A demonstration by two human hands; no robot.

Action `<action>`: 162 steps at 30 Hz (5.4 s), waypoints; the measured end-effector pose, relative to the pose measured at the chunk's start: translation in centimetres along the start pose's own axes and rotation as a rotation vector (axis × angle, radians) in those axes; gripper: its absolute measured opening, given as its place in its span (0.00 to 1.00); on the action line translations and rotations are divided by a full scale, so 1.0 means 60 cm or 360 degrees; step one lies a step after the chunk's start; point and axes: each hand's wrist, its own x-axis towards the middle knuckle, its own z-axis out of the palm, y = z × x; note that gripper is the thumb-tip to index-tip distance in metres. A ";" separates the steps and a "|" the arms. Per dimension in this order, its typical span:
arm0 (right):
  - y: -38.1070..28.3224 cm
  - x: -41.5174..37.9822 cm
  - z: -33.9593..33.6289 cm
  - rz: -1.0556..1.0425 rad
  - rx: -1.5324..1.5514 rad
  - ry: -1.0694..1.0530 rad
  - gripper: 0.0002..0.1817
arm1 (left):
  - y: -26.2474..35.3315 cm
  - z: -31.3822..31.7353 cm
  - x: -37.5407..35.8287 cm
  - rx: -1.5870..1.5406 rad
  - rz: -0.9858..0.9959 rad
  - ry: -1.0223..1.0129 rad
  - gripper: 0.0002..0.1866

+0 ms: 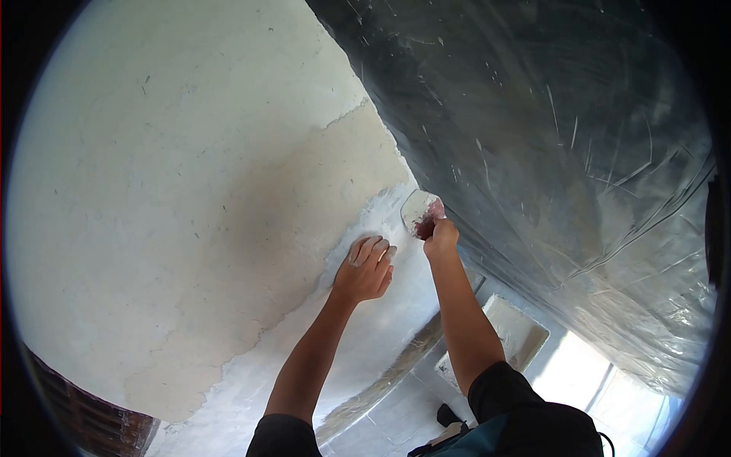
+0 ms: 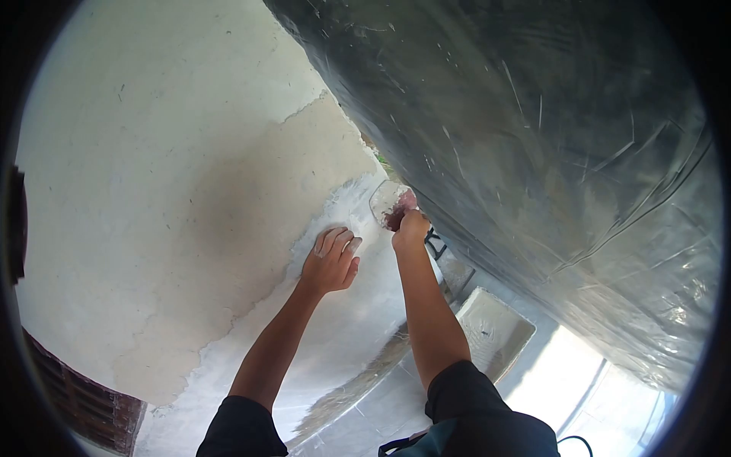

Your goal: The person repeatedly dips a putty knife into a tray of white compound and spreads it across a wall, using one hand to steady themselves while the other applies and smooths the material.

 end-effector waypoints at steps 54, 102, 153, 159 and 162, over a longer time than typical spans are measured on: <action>-0.001 0.006 0.019 -0.0232 -0.0082 -0.0224 0.14 | -0.003 0.011 -0.014 -0.0105 0.0038 0.0130 0.20; -0.112 -0.043 -0.586 -0.0622 -0.2339 0.0711 0.10 | 0.399 0.250 -0.184 -0.1138 -0.0760 -0.0243 0.18; -0.156 0.053 -0.781 -0.0879 -0.3249 0.0073 0.09 | 0.627 0.386 -0.281 -0.1369 -0.0848 -0.0438 0.19; -0.178 0.037 -0.789 -0.0259 -0.2894 0.0348 0.09 | 0.592 0.372 -0.296 -0.1342 -0.0890 -0.0451 0.20; -0.179 0.028 -0.803 0.0043 -0.1926 0.0146 0.11 | 0.556 0.353 -0.290 -0.1243 -0.0900 -0.0465 0.19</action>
